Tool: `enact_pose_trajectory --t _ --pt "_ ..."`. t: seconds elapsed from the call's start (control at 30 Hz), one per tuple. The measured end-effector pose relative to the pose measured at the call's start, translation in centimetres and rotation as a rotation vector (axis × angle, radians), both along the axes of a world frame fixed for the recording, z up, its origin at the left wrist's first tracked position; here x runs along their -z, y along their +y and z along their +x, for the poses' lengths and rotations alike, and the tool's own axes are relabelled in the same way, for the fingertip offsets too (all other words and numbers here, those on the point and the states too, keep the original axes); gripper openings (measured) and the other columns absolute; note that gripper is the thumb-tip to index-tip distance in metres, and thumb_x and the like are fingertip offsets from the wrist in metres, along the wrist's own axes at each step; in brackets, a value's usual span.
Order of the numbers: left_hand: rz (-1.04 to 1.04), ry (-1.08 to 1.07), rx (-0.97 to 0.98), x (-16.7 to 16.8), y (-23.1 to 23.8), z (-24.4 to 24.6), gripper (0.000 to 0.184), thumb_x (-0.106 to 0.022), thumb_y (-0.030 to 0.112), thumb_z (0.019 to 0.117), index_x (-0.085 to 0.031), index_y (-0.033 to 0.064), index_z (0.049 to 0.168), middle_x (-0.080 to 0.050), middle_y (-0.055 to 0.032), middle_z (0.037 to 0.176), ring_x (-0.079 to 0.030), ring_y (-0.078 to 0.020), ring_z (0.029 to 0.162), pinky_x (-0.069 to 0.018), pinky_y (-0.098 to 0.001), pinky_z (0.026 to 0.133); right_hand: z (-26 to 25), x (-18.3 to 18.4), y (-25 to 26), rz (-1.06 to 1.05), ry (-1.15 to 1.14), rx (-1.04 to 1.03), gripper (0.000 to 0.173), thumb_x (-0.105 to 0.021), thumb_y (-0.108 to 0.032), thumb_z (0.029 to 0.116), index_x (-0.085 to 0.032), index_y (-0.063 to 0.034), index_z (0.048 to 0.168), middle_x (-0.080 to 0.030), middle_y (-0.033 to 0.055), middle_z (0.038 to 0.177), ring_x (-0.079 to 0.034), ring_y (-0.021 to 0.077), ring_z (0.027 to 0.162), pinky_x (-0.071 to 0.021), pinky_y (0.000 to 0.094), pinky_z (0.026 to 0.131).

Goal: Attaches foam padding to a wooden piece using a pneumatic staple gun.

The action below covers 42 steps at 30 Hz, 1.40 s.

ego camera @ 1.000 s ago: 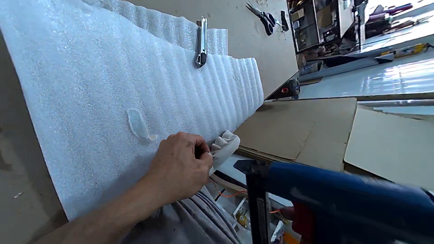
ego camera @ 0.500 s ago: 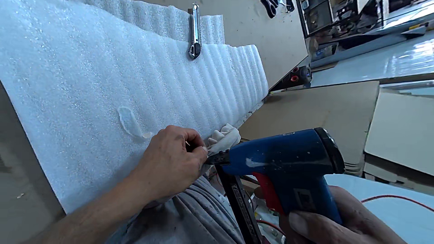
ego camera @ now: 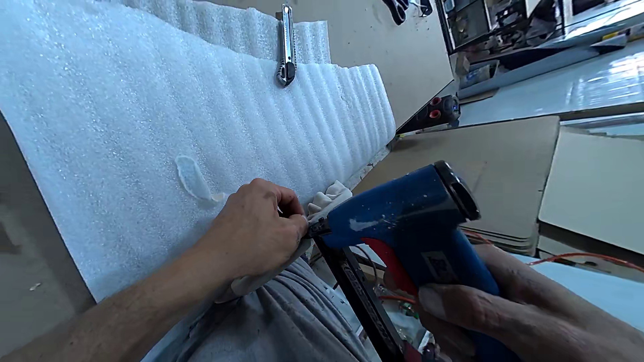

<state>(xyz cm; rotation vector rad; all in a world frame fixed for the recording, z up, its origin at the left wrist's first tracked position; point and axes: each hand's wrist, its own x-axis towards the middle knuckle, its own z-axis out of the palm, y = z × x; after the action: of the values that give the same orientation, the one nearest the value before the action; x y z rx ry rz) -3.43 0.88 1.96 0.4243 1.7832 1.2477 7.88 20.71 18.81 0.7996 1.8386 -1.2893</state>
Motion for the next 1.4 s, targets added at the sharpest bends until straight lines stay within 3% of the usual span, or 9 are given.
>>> enact_pose_trajectory --t 0.3,0.47,0.57,0.67,0.73,0.87,0.97,1.13,1.4 --pt "-0.022 0.049 0.009 -0.4 0.2 0.9 0.016 -0.065 0.025 0.0948 -0.071 0.0237 0.08 -0.064 0.0091 0.064 -0.06 -0.0054 0.055 -0.0486 -0.0286 0.048 -2.7 -2.6 7.5 0.308 0.343 0.089 0.022 -0.048 -0.024 0.0954 -0.066 -0.0182 0.107 -0.065 0.0025 0.075 -0.063 0.0128 0.056 -0.0554 0.0289 0.049" --pt "-0.037 0.088 -0.018 -0.7 0.3 1.4 0.015 -0.063 0.023 0.0935 -0.071 0.0229 0.081 -0.064 0.0089 0.064 -0.059 -0.0055 0.054 -0.0488 -0.0284 0.048 -10.0 7.5 9.3 0.769 0.482 -0.425 0.067 -0.061 -0.017 0.0981 -0.036 -0.0178 0.16 -0.068 0.0164 0.121 -0.069 0.0327 0.099 -0.0563 0.0589 0.081" --pt "-0.066 0.121 -0.023 -1.0 0.3 1.6 0.013 -0.063 0.023 0.0925 -0.07 0.0233 0.082 -0.063 0.0095 0.064 -0.059 -0.0051 0.054 -0.0495 -0.0268 0.047 -13.5 14.4 9.6 0.883 0.529 -0.501 0.078 -0.067 -0.012 0.0935 -0.032 -0.0176 0.163 -0.059 0.025 0.136 -0.059 0.0458 0.121 -0.0472 0.0682 0.097" --pt "-0.088 0.14 -0.04 -1.1 0.4 1.7 0.011 -0.063 0.024 0.0914 -0.069 0.0232 0.082 -0.063 0.0095 0.065 -0.059 -0.0049 0.054 -0.0498 -0.0256 0.047 -11.7 16.3 9.6 0.767 0.795 -0.521 0.047 -0.057 -0.021 0.1008 -0.057 -0.0152 0.147 -0.058 0.0153 0.141 -0.054 0.035 0.131 -0.0438 0.0587 0.107" --pt "-0.072 0.13 -0.061 -1.0 0.3 1.9 0.01 -0.062 0.023 0.0902 -0.07 0.0225 0.083 -0.063 0.009 0.065 -0.059 -0.0051 0.054 -0.0498 -0.0253 0.048 -7.2 16.2 8.3 0.492 0.987 -0.429 0.046 -0.034 -0.033 0.1089 -0.071 -0.0097 0.126 -0.066 0.006 0.128 -0.059 0.0185 0.123 -0.0491 0.0445 0.105" --pt "0.045 0.161 -0.158 -0.2 -0.6 3.0 0.014 -0.063 0.03 0.0955 -0.071 0.0197 0.099 -0.07 0.0064 0.081 -0.065 -0.0071 0.066 -0.0555 -0.0252 0.055 -2.2 20.8 4.7 0.361 1.232 -0.245 0.063 -0.021 -0.04 0.1116 -0.068 -0.0067 0.088 -0.064 -0.0005 0.072 -0.061 0.0051 0.064 -0.0508 0.027 0.055" --pt "-0.01 0.206 -0.145 1.0 -3.1 5.6 0.08 -0.062 0.08 0.0817 -0.056 0.0235 0.138 -0.068 0.0079 0.121 -0.069 -0.0063 0.098 -0.0619 -0.0324 0.08 -3.3 21.0 3.7 0.507 1.197 -0.174 0.056 -0.025 -0.039 0.1118 -0.063 -0.0091 0.084 -0.052 -0.0015 0.056 -0.05 0.0088 0.046 -0.0394 0.0304 0.041" --pt "0.019 0.239 -0.391 3.2 -2.8 7.7 0.041 -0.078 0.048 0.0844 -0.07 0.0158 0.108 -0.074 0.0065 0.086 -0.073 -0.0049 0.08 -0.0633 -0.0271 0.073 -3.8 19.6 3.2 0.604 1.014 -0.173 0.054 -0.027 -0.046 0.1104 -0.055 -0.0139 0.078 -0.044 -0.0016 0.054 -0.048 0.0131 0.046 -0.0369 0.0353 0.043" --pt "0.352 0.069 -0.453 -4.4 -2.1 1.9 0.033 -0.06 0.033 0.102 -0.062 0.0107 0.126 -0.073 -0.0123 0.091 -0.073 -0.0253 0.068 -0.0653 -0.0408 0.062 -3.6 7.1 7.6 0.111 0.849 -0.016 0.046 -0.031 -0.04 0.1109 -0.071 -0.018 0.115 -0.071 -0.0011 0.09 -0.067 0.0094 0.077 -0.0581 0.0301 0.065"
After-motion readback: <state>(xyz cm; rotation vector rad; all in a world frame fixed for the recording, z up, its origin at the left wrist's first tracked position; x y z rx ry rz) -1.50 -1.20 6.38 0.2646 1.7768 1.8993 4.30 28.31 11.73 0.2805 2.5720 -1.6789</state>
